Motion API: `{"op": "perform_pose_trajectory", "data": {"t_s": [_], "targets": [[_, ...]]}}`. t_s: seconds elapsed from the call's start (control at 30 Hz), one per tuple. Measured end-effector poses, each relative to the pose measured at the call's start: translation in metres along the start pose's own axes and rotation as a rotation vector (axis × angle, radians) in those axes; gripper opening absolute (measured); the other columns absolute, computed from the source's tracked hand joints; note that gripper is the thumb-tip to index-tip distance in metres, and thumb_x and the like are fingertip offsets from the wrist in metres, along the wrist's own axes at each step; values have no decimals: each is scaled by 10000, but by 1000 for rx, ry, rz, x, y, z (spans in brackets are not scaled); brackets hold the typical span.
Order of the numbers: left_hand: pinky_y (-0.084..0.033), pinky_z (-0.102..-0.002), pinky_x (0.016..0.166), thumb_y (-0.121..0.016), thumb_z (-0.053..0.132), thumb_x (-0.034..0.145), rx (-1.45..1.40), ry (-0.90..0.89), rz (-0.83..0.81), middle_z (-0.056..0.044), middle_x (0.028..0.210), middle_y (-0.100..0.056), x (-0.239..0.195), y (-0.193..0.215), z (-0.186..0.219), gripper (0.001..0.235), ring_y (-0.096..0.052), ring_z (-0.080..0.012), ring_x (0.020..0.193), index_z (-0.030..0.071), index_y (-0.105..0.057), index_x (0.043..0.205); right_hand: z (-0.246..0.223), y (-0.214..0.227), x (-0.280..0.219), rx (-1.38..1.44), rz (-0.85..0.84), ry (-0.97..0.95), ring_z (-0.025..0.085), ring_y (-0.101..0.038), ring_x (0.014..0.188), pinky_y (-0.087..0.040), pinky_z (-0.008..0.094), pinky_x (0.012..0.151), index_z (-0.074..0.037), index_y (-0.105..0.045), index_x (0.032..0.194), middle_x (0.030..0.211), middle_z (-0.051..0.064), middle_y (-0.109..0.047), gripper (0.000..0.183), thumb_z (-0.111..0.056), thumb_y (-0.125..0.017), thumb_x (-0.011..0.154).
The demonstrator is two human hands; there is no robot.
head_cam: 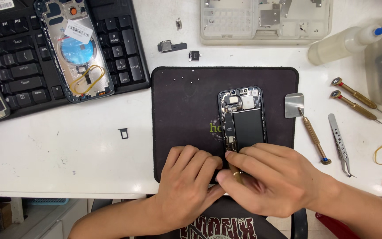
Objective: The person uses a screwdriver and tweezers to remove screws and small components from a disassembled smartphone placed on a work mat. They place removed screws into a compartmentalized parts tray and continue unscrewing and prying internal parts.
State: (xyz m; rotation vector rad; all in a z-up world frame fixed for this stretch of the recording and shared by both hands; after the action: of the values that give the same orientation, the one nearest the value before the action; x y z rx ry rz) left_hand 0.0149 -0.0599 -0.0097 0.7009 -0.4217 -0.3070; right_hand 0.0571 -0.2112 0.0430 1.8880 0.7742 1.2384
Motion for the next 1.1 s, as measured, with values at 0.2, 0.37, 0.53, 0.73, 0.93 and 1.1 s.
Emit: {"op": "perform_pose_trajectory", "data": {"t_s": [0.2, 0.37, 0.53, 0.73, 0.93, 1.1], "targets": [[-418, -420, 839, -850, 247, 763, -19, -9, 25, -87, 971, -601, 1, 2, 2, 442, -558, -270, 919, 10, -650, 1076, -11, 0, 22, -10, -343, -192, 226, -603, 620, -550, 337, 536, 25, -620, 995, 752, 95, -569, 289, -74, -727, 745], [-415, -418, 827, -867, 247, 746, -15, -6, 63, -84, 941, -588, 0, 3, 2, 445, -549, -274, 899, 15, -647, 1056, -10, -9, 19, 99, -615, -352, 222, -636, 808, -570, 313, 592, -1, -580, 988, 893, 115, -581, 276, -36, -706, 746], [-418, -416, 821, -869, 222, 728, 1, -11, 68, -102, 947, -594, -2, 3, 1, 453, -542, -275, 883, -14, -644, 1042, -11, -6, 23, 67, -536, -306, 248, -636, 921, -573, 350, 764, 34, -596, 1204, 1016, 125, -614, 477, -110, -717, 766], [-421, -412, 799, -873, 205, 756, 24, -18, 86, -98, 914, -595, -1, 2, 2, 421, -539, -273, 855, -22, -646, 1029, -8, -1, 25, 55, -540, -338, 260, -637, 1000, -575, 367, 786, 32, -591, 1324, 1112, 136, -636, 631, -56, -691, 707], [-421, -384, 791, -865, 219, 798, 32, -11, 123, -83, 933, -620, 0, 3, 5, 396, -539, -236, 845, -18, -659, 1039, -9, 6, 27, -48, -432, -301, 275, -632, 1051, -582, 370, 786, 29, -598, 1307, 1154, 140, -636, 590, -56, -686, 730], [-390, -370, 750, -876, 248, 813, -11, 54, 99, -29, 840, -600, 3, 2, 3, 322, -514, -216, 785, 47, -657, 938, -8, 11, 22, -33, -405, -325, 258, -625, 1001, -562, 355, 726, 24, -599, 1325, 1163, 130, -637, 554, -165, -735, 823]]}}
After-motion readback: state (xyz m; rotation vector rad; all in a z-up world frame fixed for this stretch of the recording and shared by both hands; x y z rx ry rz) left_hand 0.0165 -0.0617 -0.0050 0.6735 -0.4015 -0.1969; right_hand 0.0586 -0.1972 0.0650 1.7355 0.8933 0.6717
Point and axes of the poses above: each hand's wrist, its own x-axis towards the middle knuckle, its own y-axis out of the back of the hand, z = x × y, the point moved 5 cm from there along x, towards the middle knuckle
